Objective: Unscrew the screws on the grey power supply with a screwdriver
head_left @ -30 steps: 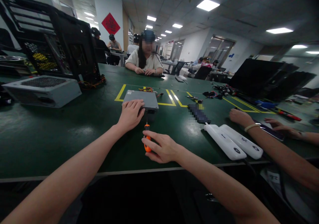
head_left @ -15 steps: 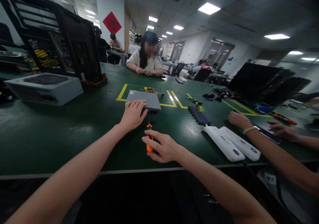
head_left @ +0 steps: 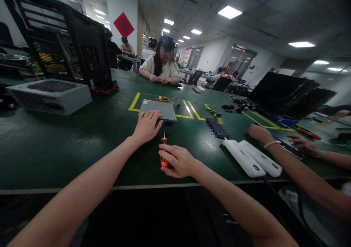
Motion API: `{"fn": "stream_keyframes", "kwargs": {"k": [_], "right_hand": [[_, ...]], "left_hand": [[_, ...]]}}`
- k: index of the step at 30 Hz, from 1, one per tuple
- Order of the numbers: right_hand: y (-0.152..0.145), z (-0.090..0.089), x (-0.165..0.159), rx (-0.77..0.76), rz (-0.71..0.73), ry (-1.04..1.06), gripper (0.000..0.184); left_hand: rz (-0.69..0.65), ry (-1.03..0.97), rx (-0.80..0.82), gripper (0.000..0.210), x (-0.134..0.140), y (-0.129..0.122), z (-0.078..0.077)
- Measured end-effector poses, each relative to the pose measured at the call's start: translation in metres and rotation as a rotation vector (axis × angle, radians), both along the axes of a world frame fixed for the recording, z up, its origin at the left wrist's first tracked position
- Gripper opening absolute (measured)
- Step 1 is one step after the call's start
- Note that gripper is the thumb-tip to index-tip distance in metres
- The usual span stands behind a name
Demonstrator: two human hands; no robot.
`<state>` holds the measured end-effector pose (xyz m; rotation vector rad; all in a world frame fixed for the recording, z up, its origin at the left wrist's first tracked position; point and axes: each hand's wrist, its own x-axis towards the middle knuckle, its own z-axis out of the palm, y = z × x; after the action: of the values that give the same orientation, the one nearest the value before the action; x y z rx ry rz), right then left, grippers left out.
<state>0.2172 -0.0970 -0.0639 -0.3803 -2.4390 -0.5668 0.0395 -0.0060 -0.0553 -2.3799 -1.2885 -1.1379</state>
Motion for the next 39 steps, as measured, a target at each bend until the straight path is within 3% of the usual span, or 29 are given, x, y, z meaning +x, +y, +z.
{"fn": "stream_keyframes", "kwargs": {"k": [5,12,17,20,25,28,35,39], "right_hand": [[-0.001,0.003,-0.001,0.054,-0.02,-0.093,0.035],[0.003,-0.005,-0.001,0.007,0.034,0.099,0.042],[-0.002,0.003,-0.001,0.052,-0.039,-0.064,0.037],[-0.001,0.002,0.0,0.082,-0.027,-0.037,0.034],[0.003,-0.006,0.006,-0.059,0.064,0.182,0.041],[0.002,-0.005,0.01,-0.095,0.053,0.168,0.044],[0.001,0.0,0.009,0.055,-0.011,0.032,0.03],[0.004,-0.002,0.009,0.003,0.038,0.12,0.035]], "left_hand": [[-0.017,-0.007,-0.018,0.026,-0.001,-0.001,0.001],[-0.016,0.005,-0.017,0.027,-0.001,-0.001,0.001],[-0.006,0.008,0.001,0.026,-0.001,-0.001,0.001],[-0.012,0.012,-0.003,0.027,-0.001,-0.001,0.0],[-0.005,0.013,-0.016,0.028,-0.001,0.0,0.0],[-0.01,0.012,-0.016,0.028,-0.001,0.0,-0.001],[0.001,0.011,-0.035,0.028,0.0,-0.003,0.001],[-0.004,0.015,-0.036,0.028,0.0,-0.003,0.001]]}}
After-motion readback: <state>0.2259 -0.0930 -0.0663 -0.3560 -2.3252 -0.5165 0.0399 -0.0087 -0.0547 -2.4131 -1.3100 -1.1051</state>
